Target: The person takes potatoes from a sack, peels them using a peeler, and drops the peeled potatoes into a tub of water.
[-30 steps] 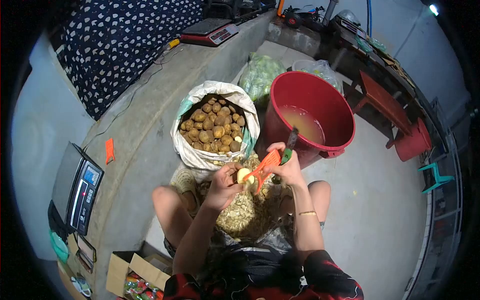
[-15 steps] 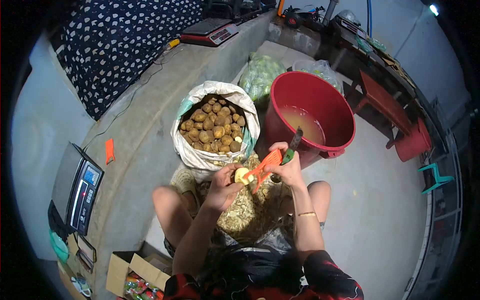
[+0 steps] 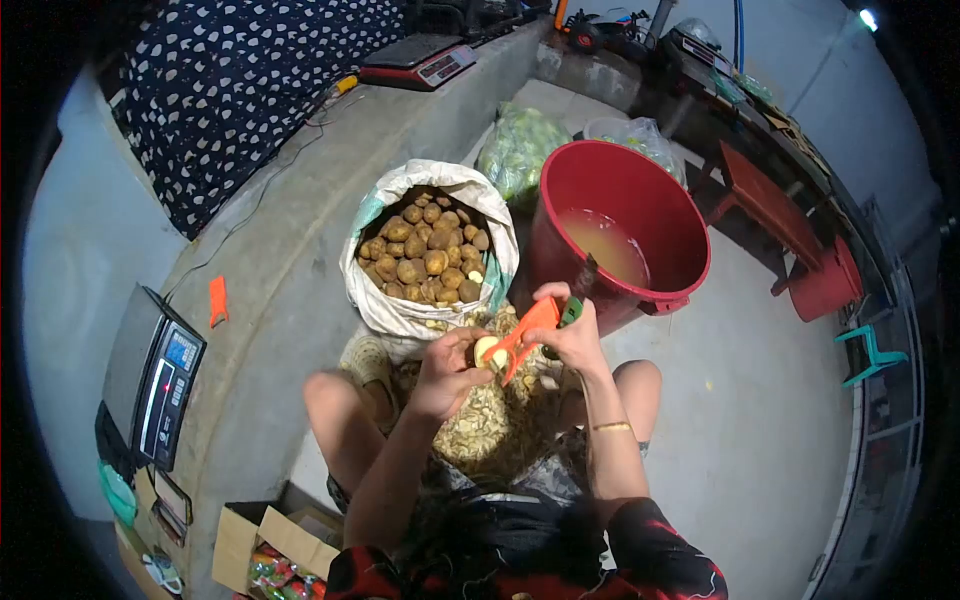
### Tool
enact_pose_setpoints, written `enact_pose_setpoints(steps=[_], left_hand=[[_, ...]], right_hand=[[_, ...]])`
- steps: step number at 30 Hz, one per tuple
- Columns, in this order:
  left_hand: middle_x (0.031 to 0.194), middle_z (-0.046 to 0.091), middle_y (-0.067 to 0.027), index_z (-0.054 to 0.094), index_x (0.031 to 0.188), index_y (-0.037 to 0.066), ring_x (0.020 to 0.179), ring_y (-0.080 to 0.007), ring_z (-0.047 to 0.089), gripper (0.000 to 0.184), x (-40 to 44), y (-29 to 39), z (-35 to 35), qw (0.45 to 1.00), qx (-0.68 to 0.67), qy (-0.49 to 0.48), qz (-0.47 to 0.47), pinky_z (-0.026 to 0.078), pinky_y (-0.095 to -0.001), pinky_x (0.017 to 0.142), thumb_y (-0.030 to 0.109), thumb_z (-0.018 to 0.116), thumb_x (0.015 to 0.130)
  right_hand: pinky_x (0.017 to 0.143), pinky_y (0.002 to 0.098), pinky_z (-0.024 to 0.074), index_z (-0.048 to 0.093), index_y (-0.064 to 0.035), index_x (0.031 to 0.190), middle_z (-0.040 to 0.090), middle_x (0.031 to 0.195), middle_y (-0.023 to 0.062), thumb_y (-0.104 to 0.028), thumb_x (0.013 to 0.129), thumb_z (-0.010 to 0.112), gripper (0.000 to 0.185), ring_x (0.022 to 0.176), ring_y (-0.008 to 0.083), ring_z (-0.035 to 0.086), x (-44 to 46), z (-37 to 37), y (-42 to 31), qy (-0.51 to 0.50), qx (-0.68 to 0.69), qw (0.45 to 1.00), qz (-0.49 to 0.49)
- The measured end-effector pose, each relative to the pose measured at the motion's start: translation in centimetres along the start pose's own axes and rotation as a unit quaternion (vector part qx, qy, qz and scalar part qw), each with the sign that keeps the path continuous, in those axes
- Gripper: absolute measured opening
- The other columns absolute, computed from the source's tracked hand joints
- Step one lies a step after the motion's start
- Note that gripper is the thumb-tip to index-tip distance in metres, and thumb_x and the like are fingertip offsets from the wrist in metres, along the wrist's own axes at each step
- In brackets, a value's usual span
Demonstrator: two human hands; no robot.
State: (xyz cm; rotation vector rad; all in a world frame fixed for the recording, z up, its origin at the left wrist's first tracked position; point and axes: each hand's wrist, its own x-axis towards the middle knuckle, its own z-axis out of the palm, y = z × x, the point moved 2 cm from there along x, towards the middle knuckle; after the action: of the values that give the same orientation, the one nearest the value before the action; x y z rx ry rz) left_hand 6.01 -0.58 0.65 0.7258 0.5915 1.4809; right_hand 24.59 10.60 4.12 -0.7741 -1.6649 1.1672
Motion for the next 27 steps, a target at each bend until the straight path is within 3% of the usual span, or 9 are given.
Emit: enact_pose_setpoints(steps=[3, 8, 9, 14, 17, 20, 23, 25, 27], left_hand=[[0.107, 0.062, -0.0107, 0.051, 0.119, -0.005, 0.096, -0.0187, 0.064, 0.053, 0.2, -0.2, -0.2, 1.000, 0.015, 0.004, -0.023, 0.055, -0.0298, 0.083, -0.016, 0.071, 0.070], [0.107, 0.062, -0.0106, 0.053, 0.115, -0.005, 0.100, -0.0187, 0.063, 0.053, 0.0, 0.3, -0.2, 0.997, 0.067, -0.021, -0.023, 0.054, -0.0318, 0.086, -0.017, 0.074, 0.067], [0.107, 0.062, -0.0103, 0.053, 0.115, -0.005, 0.101, -0.0184, 0.063, 0.054, 0.1, 0.4, -0.2, 0.995, 0.094, -0.028, -0.032, 0.054, -0.0319, 0.087, -0.016, 0.074, 0.067], [0.103, 0.062, -0.0097, 0.057, 0.110, -0.007, 0.096, -0.0172, 0.062, 0.046, -0.3, 1.9, 0.4, 0.975, 0.205, -0.082, -0.006, 0.052, -0.0301, 0.086, -0.017, 0.074, 0.068], [0.102, 0.062, -0.0092, 0.057, 0.111, -0.007, 0.096, -0.0169, 0.062, 0.048, -0.2, 1.5, 0.3, 0.989, 0.136, -0.054, -0.035, 0.052, -0.0299, 0.086, -0.018, 0.074, 0.067], [0.101, 0.062, -0.0092, 0.057, 0.111, -0.007, 0.097, -0.0170, 0.062, 0.048, 0.0, 1.4, 0.3, 0.984, 0.169, -0.053, -0.020, 0.053, -0.0309, 0.083, -0.018, 0.074, 0.067], [0.102, 0.062, -0.0093, 0.057, 0.112, -0.007, 0.097, -0.0170, 0.062, 0.049, -0.5, 0.7, 0.1, 0.985, 0.149, -0.081, -0.017, 0.054, -0.0307, 0.082, -0.018, 0.074, 0.067], [0.102, 0.062, -0.0094, 0.057, 0.112, -0.007, 0.097, -0.0170, 0.062, 0.050, -0.1, 1.2, 0.1, 0.989, 0.116, -0.096, -0.010, 0.054, -0.0301, 0.082, -0.018, 0.074, 0.066], [0.103, 0.062, -0.0098, 0.057, 0.111, -0.007, 0.097, -0.0173, 0.062, 0.052, -0.4, 1.3, -0.1, 0.997, 0.045, -0.050, -0.043, 0.052, -0.0302, 0.083, -0.019, 0.075, 0.064]], right_hand=[[0.069, 0.0251, 0.0474, 0.059, -0.0027, 0.101, 0.061, 0.086, -0.0003, -0.006, 0.061, 0.088, 0.049, 0.077, 0.0083, 0.056, 0.5, -1.2, 1.5, 0.059, 0.032, 0.994, 0.089], [0.070, 0.0259, 0.0489, 0.059, -0.0021, 0.101, 0.063, 0.085, 0.0013, -0.007, 0.062, 0.089, 0.049, 0.077, 0.0082, 0.058, 0.4, -1.0, 1.2, -0.028, -0.023, 0.999, 0.029], [0.070, 0.0253, 0.0486, 0.059, -0.0019, 0.101, 0.063, 0.084, 0.0010, -0.006, 0.062, 0.088, 0.049, 0.078, 0.0079, 0.057, 0.4, -1.5, 1.3, 0.033, 0.013, 0.995, 0.097], [0.069, 0.0245, 0.0488, 0.060, -0.0020, 0.102, 0.063, 0.083, 0.0008, -0.004, 0.065, 0.086, 0.045, 0.076, 0.0078, 0.058, 1.0, -2.5, 0.7, -0.002, -0.002, 0.998, 0.064], [0.069, 0.0237, 0.0483, 0.060, -0.0018, 0.102, 0.063, 0.083, 0.0002, -0.002, 0.066, 0.085, 0.044, 0.076, 0.0074, 0.058, 0.4, -3.2, 0.8, 0.024, 0.023, 0.996, 0.081], [0.067, 0.0252, 0.0480, 0.059, -0.0008, 0.101, 0.062, 0.082, 0.0002, -0.002, 0.068, 0.084, 0.041, 0.074, 0.0078, 0.057, -0.4, -0.6, -2.9, -0.103, 0.006, 0.994, 0.027], [0.068, 0.0256, 0.0479, 0.059, -0.0010, 0.101, 0.062, 0.083, 0.0000, -0.003, 0.068, 0.085, 0.042, 0.073, 0.0076, 0.056, 0.3, -1.6, 0.2, 0.024, -0.008, 0.996, 0.090], [0.067, 0.0250, 0.0479, 0.059, -0.0011, 0.101, 0.062, 0.083, 0.0000, -0.006, 0.068, 0.086, 0.043, 0.073, 0.0071, 0.056, 1.0, -2.2, 0.0, 0.035, -0.058, 0.997, 0.045], [0.068, 0.0252, 0.0481, 0.059, -0.0013, 0.102, 0.062, 0.084, -0.0002, -0.008, 0.068, 0.086, 0.044, 0.075, 0.0070, 0.056, 0.3, -2.0, -0.7, -0.004, 0.012, 0.995, 0.096]])
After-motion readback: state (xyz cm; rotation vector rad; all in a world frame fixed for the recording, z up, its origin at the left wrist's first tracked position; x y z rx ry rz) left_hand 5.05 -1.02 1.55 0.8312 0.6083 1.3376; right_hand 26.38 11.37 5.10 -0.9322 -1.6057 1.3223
